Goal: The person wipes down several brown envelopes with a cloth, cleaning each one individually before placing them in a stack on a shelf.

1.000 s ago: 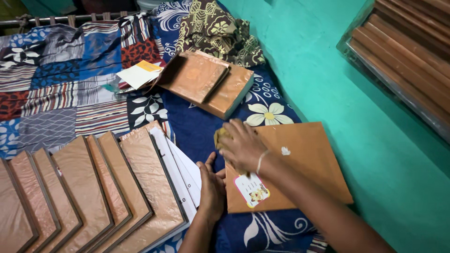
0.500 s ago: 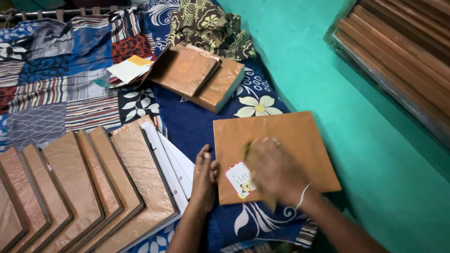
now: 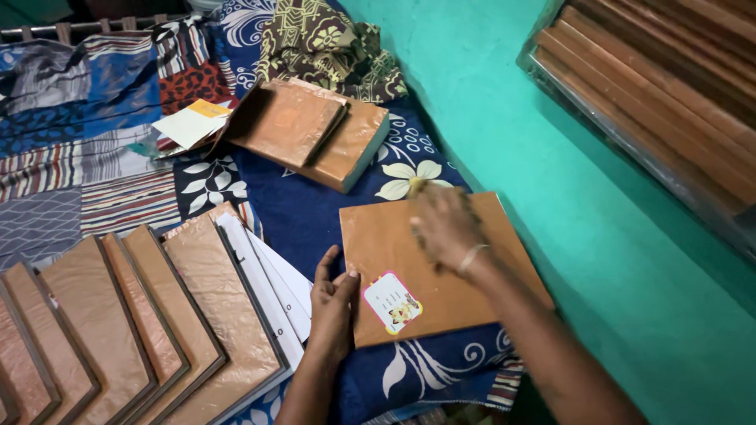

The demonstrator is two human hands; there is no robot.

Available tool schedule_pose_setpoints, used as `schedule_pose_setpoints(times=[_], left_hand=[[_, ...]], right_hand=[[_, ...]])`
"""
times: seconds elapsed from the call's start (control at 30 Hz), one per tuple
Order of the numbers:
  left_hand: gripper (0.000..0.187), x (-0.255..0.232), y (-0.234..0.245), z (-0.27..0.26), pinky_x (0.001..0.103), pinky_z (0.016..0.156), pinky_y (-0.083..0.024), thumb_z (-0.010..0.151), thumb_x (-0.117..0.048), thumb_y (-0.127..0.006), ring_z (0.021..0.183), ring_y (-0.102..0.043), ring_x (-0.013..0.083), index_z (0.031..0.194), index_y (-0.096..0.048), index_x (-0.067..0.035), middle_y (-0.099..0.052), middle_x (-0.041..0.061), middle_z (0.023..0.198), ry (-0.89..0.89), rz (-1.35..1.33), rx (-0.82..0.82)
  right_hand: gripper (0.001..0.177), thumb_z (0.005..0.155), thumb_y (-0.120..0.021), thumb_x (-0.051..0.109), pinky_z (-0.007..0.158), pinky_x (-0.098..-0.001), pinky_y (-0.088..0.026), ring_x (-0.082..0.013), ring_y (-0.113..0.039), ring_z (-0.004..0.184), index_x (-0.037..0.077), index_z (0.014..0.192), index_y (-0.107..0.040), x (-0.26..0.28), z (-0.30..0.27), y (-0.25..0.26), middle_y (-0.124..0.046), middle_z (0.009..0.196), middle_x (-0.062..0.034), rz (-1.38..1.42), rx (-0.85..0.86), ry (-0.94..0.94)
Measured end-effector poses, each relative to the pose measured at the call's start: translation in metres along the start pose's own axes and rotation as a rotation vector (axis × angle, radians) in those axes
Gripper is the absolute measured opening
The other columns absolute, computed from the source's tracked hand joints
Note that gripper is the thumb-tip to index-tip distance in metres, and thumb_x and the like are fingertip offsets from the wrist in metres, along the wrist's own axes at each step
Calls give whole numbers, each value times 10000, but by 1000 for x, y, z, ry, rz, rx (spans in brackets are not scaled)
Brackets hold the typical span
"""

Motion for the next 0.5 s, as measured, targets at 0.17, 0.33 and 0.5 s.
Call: schedule_pose_setpoints(times=[0.17, 0.33, 0.5], left_hand=[[701, 16, 14, 10, 378, 884, -521, 959, -136, -593, 1034, -643, 242, 1599, -306, -132, -668, 264, 1299, 13, 9, -5], [711, 5, 14, 4, 379, 1126, -418, 1027, -534, -388, 1396, -498, 227, 1596, -329, -112, -453, 170, 1583, -26, -119, 53], [822, -6, 8, -6, 450, 1083, -466, 946, -708, -190, 1348, -546, 297, 1587, -305, -207, -497, 151, 1529, 127, -78, -12]], right_hand=[[328, 877, -650, 341, 1079, -569, -334, -424, -440, 1268, 95, 1093, -657, 119, 30, 4, -531, 1330, -189, -225, 109, 317], [556, 830, -622, 239, 1165, -551, -277, -436, -394, 1346, -12, 1324, -569, 169, 9, 12, -468, 1423, -217, 110, 159, 252], [659, 880, -652, 306, 1188, -585, -229, -467, -282, 1451, -51, 1410, -489, 196, -72, 40, -376, 1523, -247, 255, 113, 314]])
Point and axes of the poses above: each hand's wrist, its own z-axis towards the middle knuckle, its own y-axis out of the back of the hand, x = y × z, the point moved 9 cm from there along z, towards the middle knuckle
